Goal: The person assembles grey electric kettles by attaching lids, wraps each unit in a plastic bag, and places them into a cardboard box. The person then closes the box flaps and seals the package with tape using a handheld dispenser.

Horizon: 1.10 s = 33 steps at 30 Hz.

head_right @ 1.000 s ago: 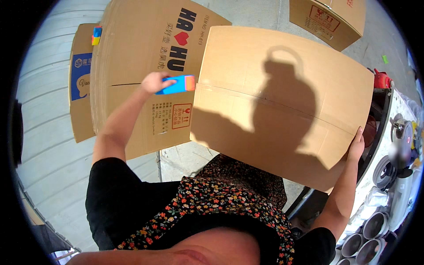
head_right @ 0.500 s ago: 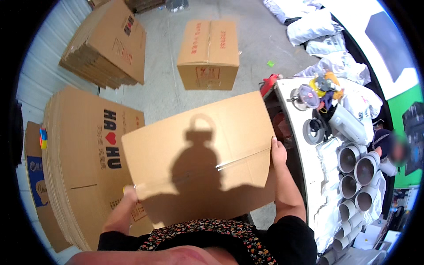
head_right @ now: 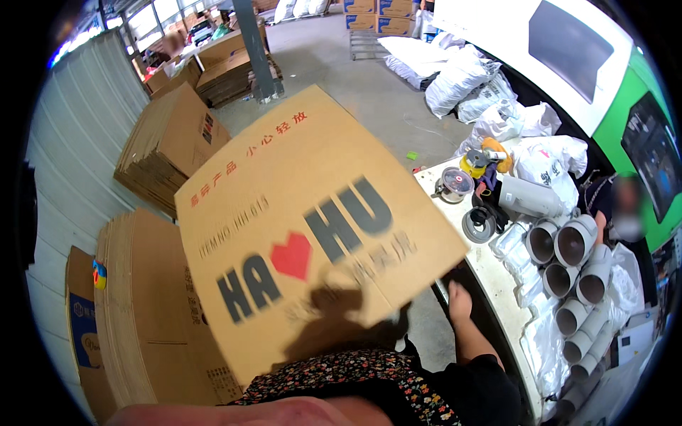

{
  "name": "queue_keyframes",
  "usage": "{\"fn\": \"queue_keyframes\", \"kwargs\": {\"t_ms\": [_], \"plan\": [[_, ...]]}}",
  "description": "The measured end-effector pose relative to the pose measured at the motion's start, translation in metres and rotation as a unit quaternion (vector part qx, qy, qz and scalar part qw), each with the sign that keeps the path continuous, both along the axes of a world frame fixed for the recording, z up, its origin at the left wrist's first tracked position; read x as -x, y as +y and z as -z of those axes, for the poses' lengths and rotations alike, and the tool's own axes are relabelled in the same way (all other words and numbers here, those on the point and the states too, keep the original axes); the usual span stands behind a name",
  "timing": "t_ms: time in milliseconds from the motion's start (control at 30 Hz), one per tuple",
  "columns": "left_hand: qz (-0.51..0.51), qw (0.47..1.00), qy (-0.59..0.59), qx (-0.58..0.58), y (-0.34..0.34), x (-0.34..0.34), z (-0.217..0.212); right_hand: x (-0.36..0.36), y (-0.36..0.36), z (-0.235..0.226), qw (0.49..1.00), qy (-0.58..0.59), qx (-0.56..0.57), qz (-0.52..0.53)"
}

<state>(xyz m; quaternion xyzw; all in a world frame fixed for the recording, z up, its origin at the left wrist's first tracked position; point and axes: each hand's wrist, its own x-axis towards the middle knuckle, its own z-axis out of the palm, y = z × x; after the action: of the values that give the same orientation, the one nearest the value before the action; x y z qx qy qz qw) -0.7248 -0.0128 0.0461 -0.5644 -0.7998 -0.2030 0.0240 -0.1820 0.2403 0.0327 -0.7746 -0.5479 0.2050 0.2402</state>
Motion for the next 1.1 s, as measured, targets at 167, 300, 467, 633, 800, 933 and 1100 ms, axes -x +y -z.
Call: {"fn": "queue_keyframes", "kwargs": {"t_ms": [167,300,467,633,800,933,1100], "plan": [[0.058,0.993,-0.054,0.087,0.028,-0.01,0.012,0.004,-0.171,0.089,0.832,-0.048,0.481,-0.273],[0.101,0.978,-0.083,0.161,0.042,-0.009,0.017,0.015,-0.191,0.073,0.839,-0.017,0.472,-0.269],[0.173,0.939,-0.101,0.281,0.062,-0.019,0.019,-0.006,-0.186,0.042,0.886,0.004,0.406,-0.225],[0.238,0.871,-0.105,0.417,0.074,-0.065,0.025,-0.066,-0.186,0.023,0.913,0.029,0.37,-0.168],[0.267,0.798,-0.073,0.535,0.07,-0.154,0.039,-0.164,-0.221,0.045,0.914,0.066,0.376,-0.136],[0.293,0.734,-0.035,0.611,0.067,-0.262,0.053,-0.263,-0.277,0.074,0.9,0.096,0.403,-0.134],[0.386,0.652,0.008,0.652,0.08,-0.411,0.037,-0.355,-0.347,0.084,0.874,0.142,0.447,-0.127]]}}
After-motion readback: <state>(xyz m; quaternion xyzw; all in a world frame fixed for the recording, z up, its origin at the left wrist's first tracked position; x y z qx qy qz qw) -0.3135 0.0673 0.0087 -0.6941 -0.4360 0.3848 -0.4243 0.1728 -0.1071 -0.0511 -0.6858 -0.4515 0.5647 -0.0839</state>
